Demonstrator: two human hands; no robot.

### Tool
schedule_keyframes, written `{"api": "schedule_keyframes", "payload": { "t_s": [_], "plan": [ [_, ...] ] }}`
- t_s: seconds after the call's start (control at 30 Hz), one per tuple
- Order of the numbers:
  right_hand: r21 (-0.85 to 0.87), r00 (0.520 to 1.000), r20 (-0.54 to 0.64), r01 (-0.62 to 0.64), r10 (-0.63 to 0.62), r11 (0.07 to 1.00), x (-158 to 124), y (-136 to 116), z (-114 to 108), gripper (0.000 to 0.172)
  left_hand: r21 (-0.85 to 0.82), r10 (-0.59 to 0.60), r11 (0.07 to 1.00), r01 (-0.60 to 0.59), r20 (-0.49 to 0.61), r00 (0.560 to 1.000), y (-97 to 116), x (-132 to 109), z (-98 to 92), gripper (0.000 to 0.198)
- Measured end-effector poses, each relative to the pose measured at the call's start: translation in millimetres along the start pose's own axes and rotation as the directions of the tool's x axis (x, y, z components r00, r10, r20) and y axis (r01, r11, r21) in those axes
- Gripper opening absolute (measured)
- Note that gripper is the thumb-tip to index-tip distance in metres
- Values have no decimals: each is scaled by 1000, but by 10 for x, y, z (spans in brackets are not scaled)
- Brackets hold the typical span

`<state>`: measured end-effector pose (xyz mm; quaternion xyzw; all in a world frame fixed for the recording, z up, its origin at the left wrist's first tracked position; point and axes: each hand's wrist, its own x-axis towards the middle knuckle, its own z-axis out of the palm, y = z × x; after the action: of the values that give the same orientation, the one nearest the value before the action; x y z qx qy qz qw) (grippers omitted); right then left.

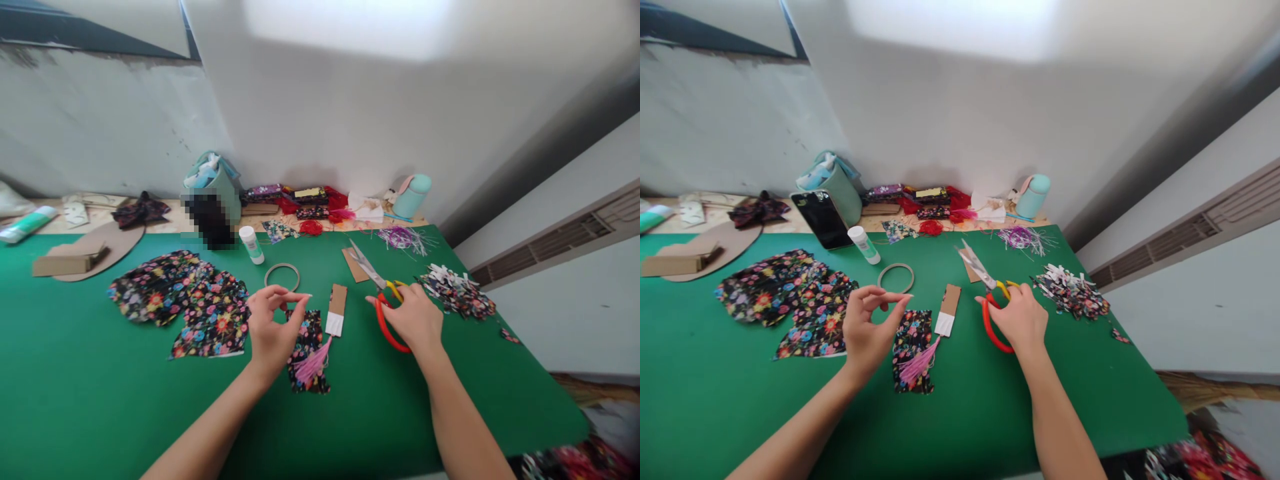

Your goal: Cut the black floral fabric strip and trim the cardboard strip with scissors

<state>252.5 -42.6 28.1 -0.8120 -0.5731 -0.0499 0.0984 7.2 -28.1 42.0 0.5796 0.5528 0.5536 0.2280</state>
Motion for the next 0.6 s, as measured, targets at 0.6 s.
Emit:
{"api": "schedule_keyframes", "payload": {
  "t_s": [0.6],
  "plan": [
    [-78, 988, 71, -131, 137, 988, 61, 124, 41, 47, -434, -494, 615, 659, 438, 750, 43, 47, 81, 52]
  ]
}}
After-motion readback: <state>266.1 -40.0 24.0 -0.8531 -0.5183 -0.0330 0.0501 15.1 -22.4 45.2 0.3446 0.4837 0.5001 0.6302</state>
